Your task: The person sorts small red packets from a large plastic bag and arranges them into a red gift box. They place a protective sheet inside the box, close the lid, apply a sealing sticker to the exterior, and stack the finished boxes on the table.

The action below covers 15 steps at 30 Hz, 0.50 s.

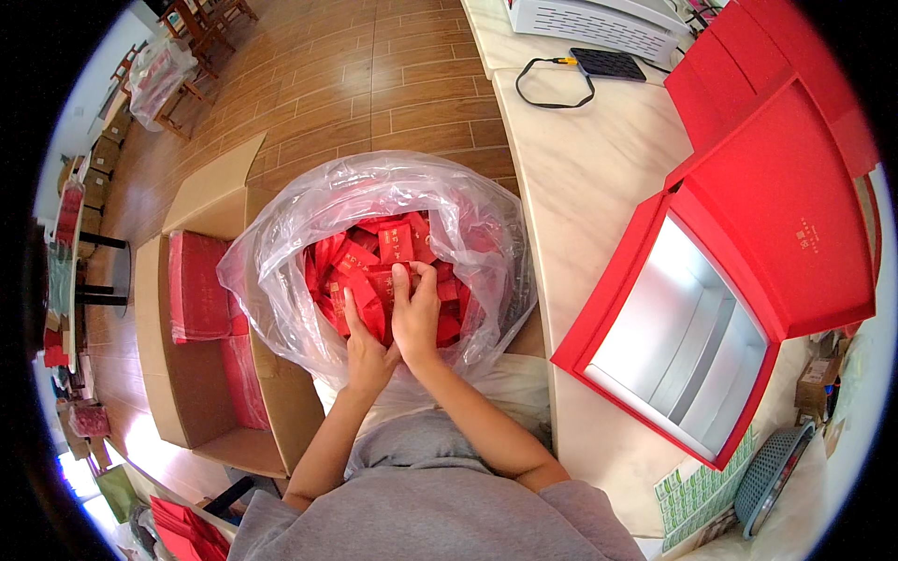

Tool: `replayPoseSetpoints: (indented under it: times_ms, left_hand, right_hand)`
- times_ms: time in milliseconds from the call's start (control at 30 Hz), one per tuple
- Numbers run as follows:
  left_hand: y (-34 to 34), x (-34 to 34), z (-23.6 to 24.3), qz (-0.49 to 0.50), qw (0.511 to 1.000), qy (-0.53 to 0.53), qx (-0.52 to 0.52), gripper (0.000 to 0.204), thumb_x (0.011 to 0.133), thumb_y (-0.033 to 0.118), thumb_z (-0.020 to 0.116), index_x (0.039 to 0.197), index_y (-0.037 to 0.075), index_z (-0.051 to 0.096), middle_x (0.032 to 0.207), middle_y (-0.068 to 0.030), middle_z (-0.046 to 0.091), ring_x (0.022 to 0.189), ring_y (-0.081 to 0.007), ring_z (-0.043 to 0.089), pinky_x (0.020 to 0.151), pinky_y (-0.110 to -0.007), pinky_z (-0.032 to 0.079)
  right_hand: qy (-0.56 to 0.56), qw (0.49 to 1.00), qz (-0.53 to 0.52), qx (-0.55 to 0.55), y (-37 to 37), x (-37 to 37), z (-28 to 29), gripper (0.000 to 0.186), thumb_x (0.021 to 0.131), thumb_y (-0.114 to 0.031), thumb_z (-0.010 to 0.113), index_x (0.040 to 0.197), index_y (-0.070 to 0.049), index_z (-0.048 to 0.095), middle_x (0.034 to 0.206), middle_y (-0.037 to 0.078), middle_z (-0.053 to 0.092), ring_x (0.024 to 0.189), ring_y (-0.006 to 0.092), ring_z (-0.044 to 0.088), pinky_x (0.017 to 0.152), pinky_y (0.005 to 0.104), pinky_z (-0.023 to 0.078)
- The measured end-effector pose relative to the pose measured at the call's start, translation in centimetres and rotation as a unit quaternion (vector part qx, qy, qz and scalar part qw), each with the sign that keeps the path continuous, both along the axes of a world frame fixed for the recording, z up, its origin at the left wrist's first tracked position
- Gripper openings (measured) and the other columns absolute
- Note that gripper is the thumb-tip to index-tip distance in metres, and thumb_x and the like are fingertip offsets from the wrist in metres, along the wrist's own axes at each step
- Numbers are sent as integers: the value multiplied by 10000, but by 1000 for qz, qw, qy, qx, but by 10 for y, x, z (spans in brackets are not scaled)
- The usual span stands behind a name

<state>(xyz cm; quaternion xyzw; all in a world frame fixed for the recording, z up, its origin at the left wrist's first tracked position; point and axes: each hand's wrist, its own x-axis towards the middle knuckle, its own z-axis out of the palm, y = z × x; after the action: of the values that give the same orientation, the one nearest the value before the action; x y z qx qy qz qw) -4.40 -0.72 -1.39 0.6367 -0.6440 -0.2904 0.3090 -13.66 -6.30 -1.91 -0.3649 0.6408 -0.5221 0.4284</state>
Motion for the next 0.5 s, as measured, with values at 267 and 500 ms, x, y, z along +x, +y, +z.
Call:
replayPoseSetpoints:
  times_ms: [267,500]
  left_hand:
    - [-3,4,-5,5,991,125,55,1106,742,193,769,1462,12,-51,1442,-338,215,1249,-418,434,1007,-437,406]
    - [-8,10,-24,-19,981,186,59,1176,716,190,791,1456,14,-106,1448,-252,268,1330,-296,340,1094,-388,299]
  right_hand:
    - [-384,916,-34,114,-9,-14,-6,493,957,-437,503,1140,21,520,1084,86,595,979,161,572,846,317,474]
    - [-575,798,-54,172,-10,-16,-23,487,973,-446,442,1191,-18,521,1134,100,604,1024,202,590,888,359,486]
